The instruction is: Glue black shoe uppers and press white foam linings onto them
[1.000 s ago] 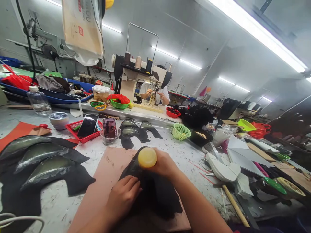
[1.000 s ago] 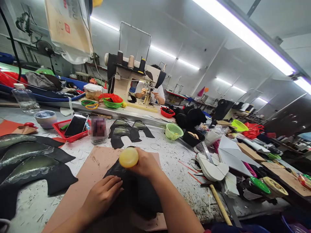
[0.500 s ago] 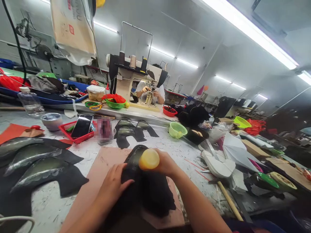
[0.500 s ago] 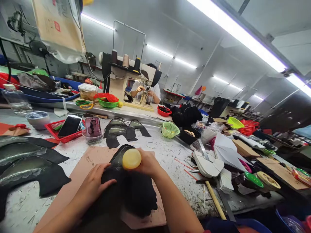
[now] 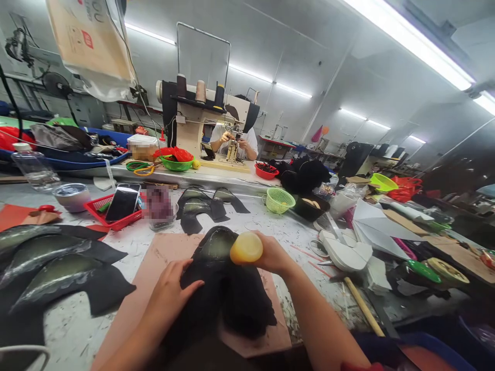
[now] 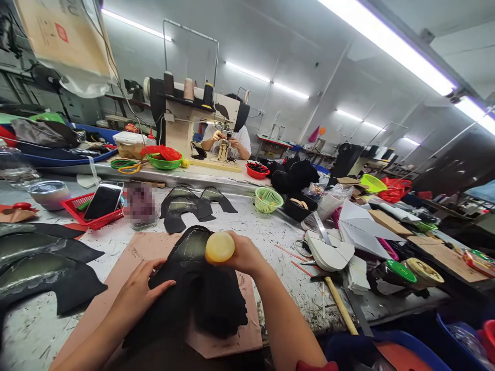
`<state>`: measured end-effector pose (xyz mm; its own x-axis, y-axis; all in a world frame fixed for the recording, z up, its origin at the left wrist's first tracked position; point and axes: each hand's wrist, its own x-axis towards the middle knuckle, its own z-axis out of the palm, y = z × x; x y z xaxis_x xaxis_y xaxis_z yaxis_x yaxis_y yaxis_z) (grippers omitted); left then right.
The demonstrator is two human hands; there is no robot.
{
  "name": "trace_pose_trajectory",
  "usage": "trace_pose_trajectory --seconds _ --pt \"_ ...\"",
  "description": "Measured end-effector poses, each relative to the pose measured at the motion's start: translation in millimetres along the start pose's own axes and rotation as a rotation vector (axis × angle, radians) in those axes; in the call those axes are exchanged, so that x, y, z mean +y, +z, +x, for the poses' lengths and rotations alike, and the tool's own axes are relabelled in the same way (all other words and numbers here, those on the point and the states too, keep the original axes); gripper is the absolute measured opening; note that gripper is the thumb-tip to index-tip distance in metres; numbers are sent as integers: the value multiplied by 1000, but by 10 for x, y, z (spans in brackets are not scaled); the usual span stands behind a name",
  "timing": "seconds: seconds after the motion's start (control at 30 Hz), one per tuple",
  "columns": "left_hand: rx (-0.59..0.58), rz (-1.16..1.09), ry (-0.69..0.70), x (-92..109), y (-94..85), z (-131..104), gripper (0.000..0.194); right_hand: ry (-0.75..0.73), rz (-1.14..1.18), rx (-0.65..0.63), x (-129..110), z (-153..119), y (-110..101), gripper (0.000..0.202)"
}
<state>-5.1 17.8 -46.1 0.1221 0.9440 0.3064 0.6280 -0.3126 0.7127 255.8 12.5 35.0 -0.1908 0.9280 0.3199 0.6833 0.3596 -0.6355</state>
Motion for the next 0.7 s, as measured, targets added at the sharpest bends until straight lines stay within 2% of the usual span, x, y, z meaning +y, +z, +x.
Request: trace_pose_trajectory --seconds 0.07,0.17,0.2,0.23,0.37,0.47,0.53,0.6,0.7 --pt "-29 -23 -65 18 -18 35 38 31 18 55 22 -35 -33 55" --pt "-118 3 -149 57 -58 94 34 59 55 -57 52 -68 -51 54" --pt "-146 25 -162 70 -72 111 34 70 63 -48 70 -76 -45 55" --pt "-166 52 -165 83 -88 125 34 82 69 20 95 -84 -33 55" --pt "-196 196 -77 150 -165 160 29 207 110 498 241 -167 40 62" --pt "-286 297 1 253 -240 168 33 390 234 712 353 -318 71 65" --pt "-293 325 20 338 -281 169 38 456 367 808 422 -451 72 64" --pt "-268 302 23 413 -309 184 40 471 535 851 495 -589 62 59" --pt "-324 117 42 483 -345 289 35 450 835 869 605 -762 36 48"
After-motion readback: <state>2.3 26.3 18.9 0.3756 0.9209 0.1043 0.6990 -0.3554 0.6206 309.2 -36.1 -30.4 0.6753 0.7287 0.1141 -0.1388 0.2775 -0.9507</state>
